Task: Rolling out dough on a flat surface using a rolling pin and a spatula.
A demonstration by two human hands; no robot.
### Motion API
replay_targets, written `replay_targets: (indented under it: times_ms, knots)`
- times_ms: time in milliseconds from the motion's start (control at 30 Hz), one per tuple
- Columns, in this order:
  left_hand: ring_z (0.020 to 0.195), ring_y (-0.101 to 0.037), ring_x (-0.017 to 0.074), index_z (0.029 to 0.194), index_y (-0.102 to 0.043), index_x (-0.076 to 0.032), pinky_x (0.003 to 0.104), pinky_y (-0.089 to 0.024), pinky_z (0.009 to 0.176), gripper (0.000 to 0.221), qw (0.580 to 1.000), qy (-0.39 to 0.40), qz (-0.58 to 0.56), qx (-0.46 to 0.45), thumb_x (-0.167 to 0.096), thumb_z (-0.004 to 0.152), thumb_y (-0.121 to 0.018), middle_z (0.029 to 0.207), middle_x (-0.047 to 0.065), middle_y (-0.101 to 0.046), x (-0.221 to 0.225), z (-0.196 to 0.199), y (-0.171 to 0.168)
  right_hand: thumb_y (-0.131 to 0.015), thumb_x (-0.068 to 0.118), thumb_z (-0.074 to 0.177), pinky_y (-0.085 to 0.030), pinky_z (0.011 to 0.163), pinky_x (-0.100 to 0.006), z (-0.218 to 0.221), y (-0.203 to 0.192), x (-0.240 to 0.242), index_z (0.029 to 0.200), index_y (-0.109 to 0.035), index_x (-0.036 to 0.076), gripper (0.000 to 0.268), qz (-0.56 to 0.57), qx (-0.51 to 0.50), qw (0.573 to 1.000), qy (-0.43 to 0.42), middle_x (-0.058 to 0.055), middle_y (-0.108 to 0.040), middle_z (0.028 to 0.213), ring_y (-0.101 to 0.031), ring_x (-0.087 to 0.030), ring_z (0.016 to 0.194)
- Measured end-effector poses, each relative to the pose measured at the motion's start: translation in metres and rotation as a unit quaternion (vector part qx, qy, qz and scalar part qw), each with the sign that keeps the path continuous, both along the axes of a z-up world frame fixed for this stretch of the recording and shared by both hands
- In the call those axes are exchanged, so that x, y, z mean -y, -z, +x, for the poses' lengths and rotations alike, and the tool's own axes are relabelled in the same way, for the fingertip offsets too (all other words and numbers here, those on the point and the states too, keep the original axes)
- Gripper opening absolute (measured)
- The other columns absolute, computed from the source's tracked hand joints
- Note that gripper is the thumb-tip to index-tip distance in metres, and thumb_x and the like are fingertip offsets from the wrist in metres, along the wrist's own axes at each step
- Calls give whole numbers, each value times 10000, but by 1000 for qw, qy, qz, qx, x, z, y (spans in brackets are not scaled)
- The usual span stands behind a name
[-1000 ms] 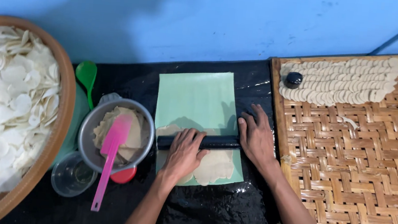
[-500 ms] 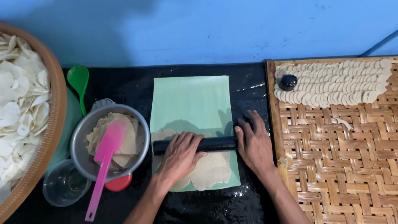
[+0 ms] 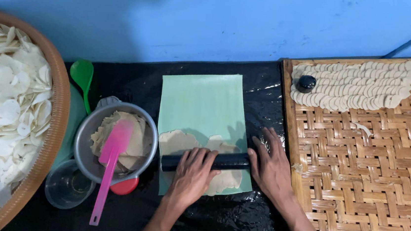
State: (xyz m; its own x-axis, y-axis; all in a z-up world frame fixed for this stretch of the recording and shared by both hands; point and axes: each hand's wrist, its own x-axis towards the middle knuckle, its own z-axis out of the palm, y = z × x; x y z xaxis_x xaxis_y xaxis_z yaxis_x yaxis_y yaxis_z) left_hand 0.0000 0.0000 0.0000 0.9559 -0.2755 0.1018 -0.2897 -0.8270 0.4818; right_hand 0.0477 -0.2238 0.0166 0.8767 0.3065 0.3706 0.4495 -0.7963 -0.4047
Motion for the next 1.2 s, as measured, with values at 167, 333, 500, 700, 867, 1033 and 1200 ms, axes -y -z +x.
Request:
replay_targets:
  times_ms: [167,333,500,700,867,1033,1200]
  knots:
    - [1257,-523,324,1361,-559,-23,535,-341,1120,518,1000,-12,13,-19,-298,940,-683,1293,161,-600,5,-7,21,-605,255,973,-395,1142,-491,-17,21,2,1282,-643,-20,415,-42,-20,999,2,-271,-521,1452,-453,-420,1405]
    - [1481,-346,341,1508,-431,52,611,-141,1207,678,994,-42,54,82,-356,985,-572,1552,208,-450,11,3,32,-502,308,1027,-325,1206,-494,-2,43,-2,1398,-568,-33,508,-92,-4,996,-7,-257,-493,1510,-420,-397,1460]
    - [1566,-184,339,1534,-373,48,635,-29,1235,701,988,-68,124,53,-474,1064,-378,1637,198,-318,10,40,26,-416,347,1068,-276,1224,-495,36,44,-10,1479,-512,-18,558,-134,5,991,-9,-284,-444,1554,-379,-408,1485]
    - [1566,-81,381,1552,-372,-15,657,14,1212,682,990,-71,105,59,-489,1066,-300,1673,195,-217,6,71,41,-415,390,1063,-260,1219,-497,66,46,-15,1489,-526,53,554,-132,-11,991,-9,-321,-399,1565,-347,-441,1486]
    - [1564,-67,397,1558,-357,-13,660,11,1210,699,990,-76,109,46,-505,1065,-303,1671,214,-198,4,78,39,-412,407,1068,-254,1224,-502,72,44,-16,1494,-517,44,569,-123,-35,992,-8,-331,-373,1575,-324,-451,1494]
    - [1556,-65,408,1564,-351,7,670,-1,1199,722,992,-76,98,36,-512,1062,-325,1661,249,-185,1,91,39,-412,411,1076,-250,1229,-509,83,46,-16,1499,-505,13,589,-104,-48,993,-4,-353,-354,1575,-305,-469,1501]
    - [1570,-74,426,1555,-365,16,669,-32,1218,709,991,-93,85,50,-498,1067,-351,1684,259,-170,-1,100,32,-413,419,1080,-243,1233,-515,96,49,-18,1494,-500,-11,603,-80,-52,995,4,-370,-341,1578,-293,-477,1508]
